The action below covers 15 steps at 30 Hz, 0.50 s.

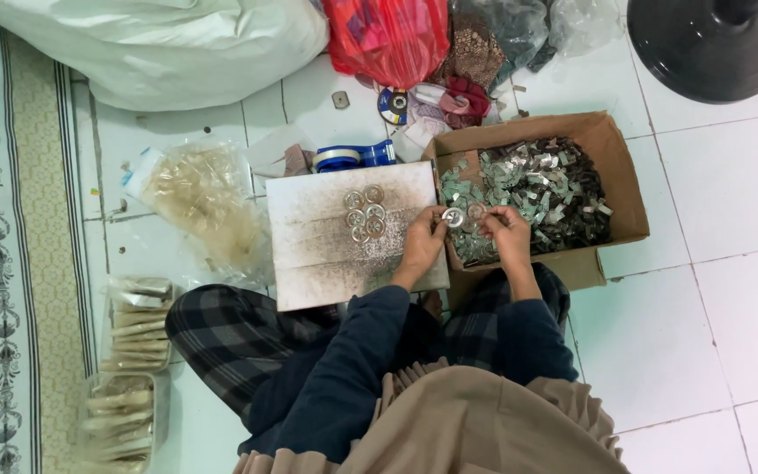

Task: Sorting small circular metal components from a bulk box, arranging them on a template board, and packaging them into small plastic bags.

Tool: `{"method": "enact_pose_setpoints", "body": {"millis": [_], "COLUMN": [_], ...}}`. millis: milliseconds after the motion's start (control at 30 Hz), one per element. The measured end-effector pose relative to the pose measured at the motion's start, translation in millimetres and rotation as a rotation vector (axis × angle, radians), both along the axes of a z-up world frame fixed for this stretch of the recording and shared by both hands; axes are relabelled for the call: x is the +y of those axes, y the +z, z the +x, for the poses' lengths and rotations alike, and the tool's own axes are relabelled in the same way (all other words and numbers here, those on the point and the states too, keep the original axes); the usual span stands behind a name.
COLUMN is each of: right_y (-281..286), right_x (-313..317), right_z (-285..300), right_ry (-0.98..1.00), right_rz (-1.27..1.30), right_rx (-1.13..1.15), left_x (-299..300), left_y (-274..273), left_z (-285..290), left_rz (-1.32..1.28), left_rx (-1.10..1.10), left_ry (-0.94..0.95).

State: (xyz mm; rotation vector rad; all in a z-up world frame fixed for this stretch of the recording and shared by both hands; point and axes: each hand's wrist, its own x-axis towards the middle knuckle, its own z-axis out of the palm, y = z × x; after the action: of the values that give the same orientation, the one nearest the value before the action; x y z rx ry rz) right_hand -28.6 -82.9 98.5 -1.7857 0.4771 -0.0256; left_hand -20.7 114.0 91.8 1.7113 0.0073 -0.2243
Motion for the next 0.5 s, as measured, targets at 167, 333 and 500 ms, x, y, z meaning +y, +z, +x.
{"method": "enact_pose_setpoints", "body": {"millis": [167, 333, 500], "right_y": [38, 30, 15], "right_x": [60, 126, 168], "right_z": [-15, -23, -24], "right_ry": [0.063, 0.236, 0.335], "right_rz": [0.078, 0.062, -0.034], "right_rx": [-0.058, 0.01, 0.09], "left_x": [59, 125, 143], "left_y": [33, 48, 33], "left_z": [-34, -62, -59], "left_rz": [0.226, 0.447, 0.623], "left_rx": [0.06, 0.118, 0.094], "left_ry": [0.081, 0.177, 0.193]}}
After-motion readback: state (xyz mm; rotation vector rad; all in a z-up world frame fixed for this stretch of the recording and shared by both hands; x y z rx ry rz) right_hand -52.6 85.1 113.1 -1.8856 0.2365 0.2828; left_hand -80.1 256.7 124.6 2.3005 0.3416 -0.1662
